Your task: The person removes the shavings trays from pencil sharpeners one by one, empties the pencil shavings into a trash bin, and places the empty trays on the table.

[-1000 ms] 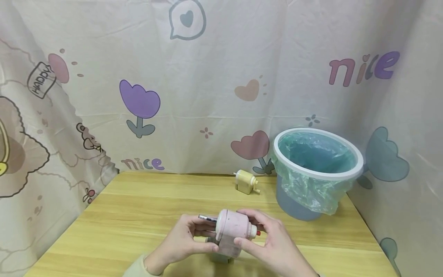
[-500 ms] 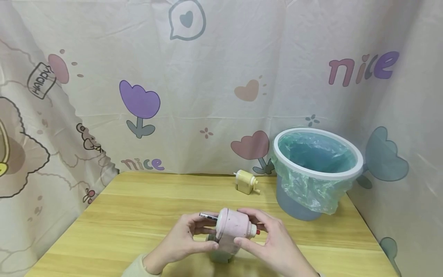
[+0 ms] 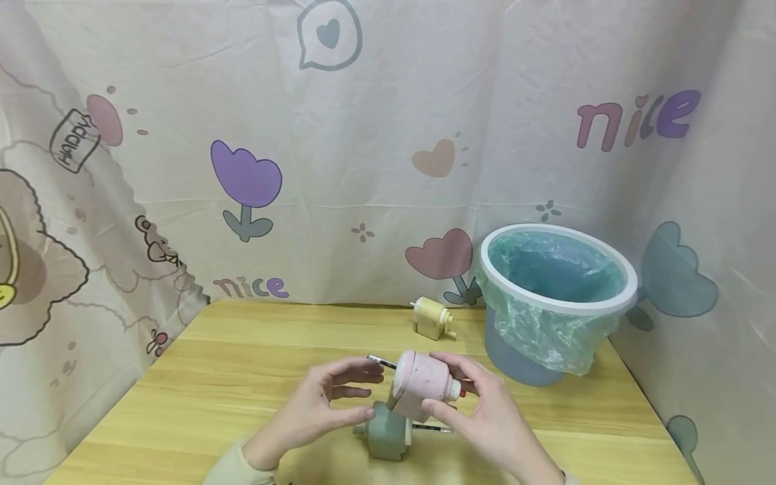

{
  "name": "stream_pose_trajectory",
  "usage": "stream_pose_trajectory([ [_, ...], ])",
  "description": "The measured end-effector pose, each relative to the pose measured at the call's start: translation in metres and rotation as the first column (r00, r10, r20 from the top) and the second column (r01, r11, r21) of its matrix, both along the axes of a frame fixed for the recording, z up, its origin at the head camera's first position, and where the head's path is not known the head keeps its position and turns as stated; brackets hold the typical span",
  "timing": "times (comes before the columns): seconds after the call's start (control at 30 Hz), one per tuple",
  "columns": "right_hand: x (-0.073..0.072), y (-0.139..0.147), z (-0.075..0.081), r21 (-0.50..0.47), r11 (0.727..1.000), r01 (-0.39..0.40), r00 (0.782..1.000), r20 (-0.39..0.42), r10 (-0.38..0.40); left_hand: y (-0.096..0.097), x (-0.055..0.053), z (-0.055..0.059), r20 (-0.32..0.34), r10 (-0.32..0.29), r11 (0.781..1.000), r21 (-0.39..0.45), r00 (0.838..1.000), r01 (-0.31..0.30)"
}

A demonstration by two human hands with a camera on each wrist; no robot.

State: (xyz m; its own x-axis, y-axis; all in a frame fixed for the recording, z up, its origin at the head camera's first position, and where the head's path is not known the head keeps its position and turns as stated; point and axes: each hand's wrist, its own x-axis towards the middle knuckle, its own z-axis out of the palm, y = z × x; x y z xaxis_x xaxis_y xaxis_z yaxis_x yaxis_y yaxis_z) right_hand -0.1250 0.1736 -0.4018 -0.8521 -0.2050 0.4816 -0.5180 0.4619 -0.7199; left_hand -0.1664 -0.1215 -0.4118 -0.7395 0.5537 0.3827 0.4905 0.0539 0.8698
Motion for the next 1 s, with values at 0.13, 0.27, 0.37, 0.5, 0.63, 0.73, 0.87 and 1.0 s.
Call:
stream_pose_trajectory([
  [0.13, -0.006, 0.005, -0.003, -0.002, 0.998, 0.069, 0.998, -0.013, -0.069, -0.004, -0.002, 0.003, -0.003, 0.026, 1.0, 0.003, 1.0, -0.026],
  [0.27, -0.011, 0.009, -0.006, -0.008, 0.993, 0.121, 0.993, -0.011, -0.121, -0.007, -0.003, 0.004, 0.0, 0.045, 0.999, 0.004, 0.999, -0.045],
  [0.37, -0.015, 0.011, -0.008, -0.001, 0.987, 0.159, 0.987, -0.006, -0.159, -0.008, -0.003, 0.004, 0.005, 0.054, 0.999, 0.004, 0.999, -0.054],
  [0.5, -0.018, 0.013, -0.012, 0.013, 0.98, 0.196, 0.98, 0.022, -0.196, -0.008, -0.004, 0.004, 0.011, 0.062, 0.998, 0.007, 0.998, -0.062],
  [0.63, -0.023, 0.016, -0.018, 0.029, 0.975, 0.222, 0.973, 0.058, -0.224, -0.008, -0.004, 0.004, 0.008, 0.07, 0.998, 0.011, 0.998, -0.07],
  [0.73, -0.027, 0.018, -0.022, 0.041, 0.971, 0.234, 0.968, 0.081, -0.237, -0.008, -0.003, 0.004, -0.001, 0.071, 0.997, 0.013, 0.997, -0.071],
  [0.87, -0.031, 0.022, -0.028, 0.049, 0.974, 0.221, 0.968, 0.11, -0.225, -0.008, -0.003, 0.004, -0.006, 0.069, 0.997, 0.016, 0.998, -0.069],
  [1.0, -0.035, 0.025, -0.035, 0.066, 0.979, 0.193, 0.965, 0.168, -0.201, -0.008, -0.003, 0.004, -0.006, 0.071, 0.997, 0.013, 0.997, -0.071],
])
